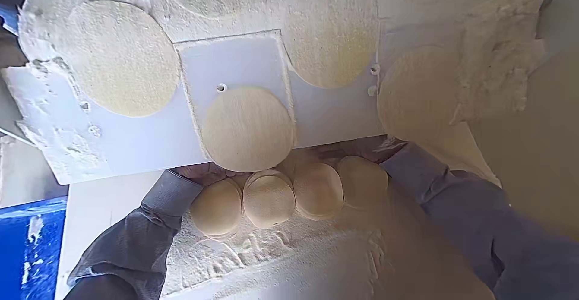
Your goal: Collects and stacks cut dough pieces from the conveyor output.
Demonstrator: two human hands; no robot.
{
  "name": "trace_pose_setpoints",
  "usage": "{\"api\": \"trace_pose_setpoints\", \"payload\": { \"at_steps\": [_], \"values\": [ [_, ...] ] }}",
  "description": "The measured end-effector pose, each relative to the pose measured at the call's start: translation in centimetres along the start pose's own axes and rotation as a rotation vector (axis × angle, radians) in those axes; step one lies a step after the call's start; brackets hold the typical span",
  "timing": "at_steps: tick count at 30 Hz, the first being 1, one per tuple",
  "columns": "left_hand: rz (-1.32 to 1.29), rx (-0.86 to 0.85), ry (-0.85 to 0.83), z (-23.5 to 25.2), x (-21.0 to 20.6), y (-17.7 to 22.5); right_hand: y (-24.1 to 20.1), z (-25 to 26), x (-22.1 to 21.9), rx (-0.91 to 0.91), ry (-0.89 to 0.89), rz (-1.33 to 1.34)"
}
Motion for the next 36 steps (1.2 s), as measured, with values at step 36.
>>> {"api": "trace_pose_setpoints", "payload": {
  "at_steps": [36],
  "values": [
    [0.498, 0.259, 1.375, -7.0, -22.7, -3.1, -3.9, -33.2, -7.1, 0.461, 0.218, -0.621]
  ]
}}
Point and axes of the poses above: each hand's wrist, its own z-axis towards the middle knuckle, its own x-axis out of the back of the hand, y = z × x, the point moved 5 cm from there along z, towards the middle knuckle, and after that the axes turned 15 degrees about x, right-handed, at the moved point
